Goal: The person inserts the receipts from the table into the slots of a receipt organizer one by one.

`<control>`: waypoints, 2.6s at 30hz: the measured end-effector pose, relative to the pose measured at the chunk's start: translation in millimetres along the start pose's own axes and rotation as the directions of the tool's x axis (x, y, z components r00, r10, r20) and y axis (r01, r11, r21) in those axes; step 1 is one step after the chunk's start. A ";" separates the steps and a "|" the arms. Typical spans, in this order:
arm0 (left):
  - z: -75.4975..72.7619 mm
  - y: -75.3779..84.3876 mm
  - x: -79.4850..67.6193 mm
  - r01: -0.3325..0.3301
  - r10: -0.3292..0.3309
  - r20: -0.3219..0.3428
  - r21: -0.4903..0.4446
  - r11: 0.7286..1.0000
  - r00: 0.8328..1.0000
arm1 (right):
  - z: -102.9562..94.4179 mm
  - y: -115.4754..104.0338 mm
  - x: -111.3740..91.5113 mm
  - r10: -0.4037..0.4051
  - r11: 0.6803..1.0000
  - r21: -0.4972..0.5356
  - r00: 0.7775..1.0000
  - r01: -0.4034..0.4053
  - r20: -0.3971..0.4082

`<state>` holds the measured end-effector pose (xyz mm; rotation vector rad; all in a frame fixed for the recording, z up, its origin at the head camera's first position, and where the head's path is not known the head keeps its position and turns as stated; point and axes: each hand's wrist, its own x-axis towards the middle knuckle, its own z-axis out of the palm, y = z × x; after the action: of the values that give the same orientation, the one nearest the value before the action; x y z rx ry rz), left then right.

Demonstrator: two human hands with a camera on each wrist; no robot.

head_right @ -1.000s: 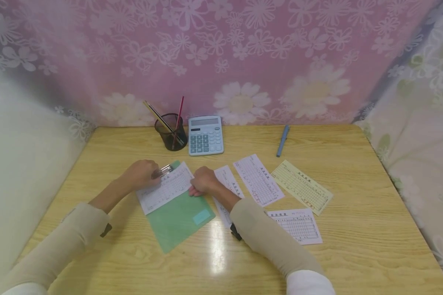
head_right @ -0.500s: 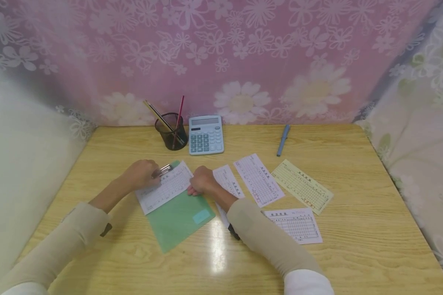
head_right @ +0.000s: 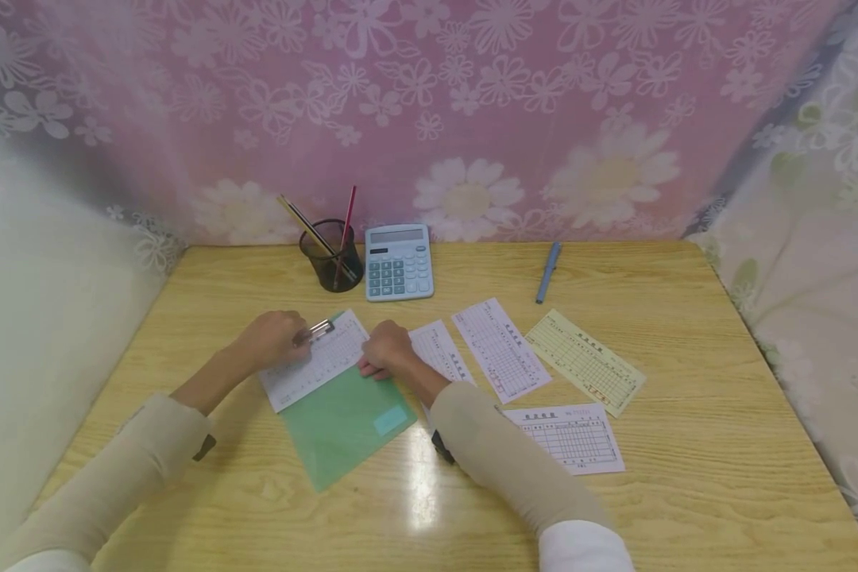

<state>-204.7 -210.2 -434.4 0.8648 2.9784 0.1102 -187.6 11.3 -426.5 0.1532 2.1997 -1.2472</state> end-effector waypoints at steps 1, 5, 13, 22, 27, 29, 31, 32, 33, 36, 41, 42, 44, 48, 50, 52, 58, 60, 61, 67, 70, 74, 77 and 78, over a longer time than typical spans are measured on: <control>0.2 -0.3 0.1 -0.003 0.003 0.000 0.002 1.000 1.000 | 0.3 -0.2 0.4 0.003 1.000 -0.003 1.000 -0.003 -0.003; 0.6 -1.2 0.1 -0.006 0.006 0.005 0.007 1.000 1.000 | 1.8 -1.1 1.1 0.013 1.000 -0.013 1.000 -0.014 -0.017; -0.3 -1.2 0.2 -0.018 0.018 0.004 0.005 1.000 1.000 | 3.9 -2.3 2.7 0.004 1.000 0.001 0.999 -0.004 -0.032; -2.1 0.0 0.8 -0.014 0.014 0.016 0.018 1.000 1.000 | 1.9 -2.4 4.1 0.041 0.998 0.046 0.999 -0.041 -0.006; -1.9 1.1 1.0 -0.008 0.008 0.021 0.022 1.000 1.000 | 1.9 -1.9 3.8 0.041 0.998 0.056 0.999 -0.041 -0.002; -2.0 1.6 1.1 -0.006 0.006 0.023 0.021 1.000 1.000 | 1.5 -1.6 3.1 0.038 0.997 0.062 0.999 -0.038 0.001; -1.6 1.5 1.0 -0.006 0.005 0.022 0.019 1.000 1.000 | 1.0 -1.4 2.4 0.035 0.997 0.066 0.999 -0.036 0.004; -1.5 1.3 0.8 -0.006 0.006 0.021 0.018 1.000 1.000 | 0.8 -1.3 2.3 0.033 0.997 0.067 0.999 -0.033 0.007; -1.0 1.0 0.6 -0.006 0.006 0.019 0.017 1.000 1.000 | 0.6 -1.3 2.3 0.031 0.997 0.068 0.999 -0.031 0.009; -0.3 -0.5 -0.1 -0.010 0.010 0.011 0.008 1.000 1.000 | 0.0 -1.3 2.5 0.029 0.997 0.068 0.999 -0.030 0.014; 0.7 -2.9 -1.2 0.003 -0.003 0.011 -0.026 1.000 1.000 | -0.7 -2.0 2.3 0.025 0.998 0.056 0.999 -0.026 0.022; 0.4 -2.9 -1.4 0.007 -0.007 0.014 -0.032 0.999 1.000 | -1.0 -1.9 2.5 0.022 0.998 0.050 0.999 -0.023 0.025; -0.5 -2.7 -1.8 0.017 -0.016 0.019 -0.048 0.999 1.000 | -2.6 -2.1 2.1 0.013 0.999 0.039 0.999 -0.014 0.035; -1.9 -3.1 -1.8 0.030 -0.028 0.034 -0.069 0.997 0.999 | -9.4 -1.8 0.7 0.014 1.000 0.002 0.999 -0.014 0.043; -1.8 -3.8 -1.6 0.043 -0.039 0.048 -0.076 0.996 0.998 | -14.3 -0.4 -1.2 0.010 0.999 -0.042 0.999 -0.009 0.042; -1.6 -4.1 -1.5 0.061 -0.056 0.060 -0.084 0.995 0.997 | -20.0 2.5 -4.8 -0.010 0.995 -0.102 0.999 0.014 0.044; -3.3 -3.3 -1.5 0.106 -0.095 0.101 -0.109 0.988 0.990 | -45.2 18.6 -24.9 -0.122 0.975 -0.177 0.988 0.137 0.095; -4.2 -2.6 -1.5 0.116 -0.104 0.109 -0.109 0.987 0.989 | -55.5 26.3 -31.8 -0.174 0.967 -0.170 0.979 0.191 0.110; -4.8 -2.1 -1.4 0.120 -0.108 0.112 -0.108 0.987 0.988 | -61.1 30.6 -35.1 -0.199 0.962 -0.166 0.973 0.216 0.117; -6.9 0.9 -1.6 0.118 -0.106 0.110 -0.112 0.987 0.988 | -104.1 60.7 -56.6 -0.348 0.919 -0.146 0.928 0.366 0.133; -6.3 0.7 -2.2 0.115 -0.104 0.107 -0.110 0.987 0.989 | -130.1 79.6 -67.9 -0.402 0.897 -0.154 0.910 0.414 0.100; -4.6 -1.8 -3.3 0.120 -0.109 0.104 -0.112 0.986 0.989 | -163.7 108.0 -82.2 -0.422 0.886 -0.196 0.906 0.419 0.030; -3.6 -3.7 -4.0 0.124 -0.112 0.101 -0.118 0.985 0.989 | -186.9 128.4 -93.1 -0.394 0.890 -0.259 0.919 0.376 -0.019; -3.3 -4.1 -4.1 0.125 -0.113 0.100 -0.120 0.985 0.989 | -194.5 134.5 -96.5 -0.380 0.891 -0.282 0.924 0.356 -0.034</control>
<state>-203.5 -216.0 -431.4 0.6577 2.8914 0.2437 -144.2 261.5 -399.7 -0.3439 2.5327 -1.1274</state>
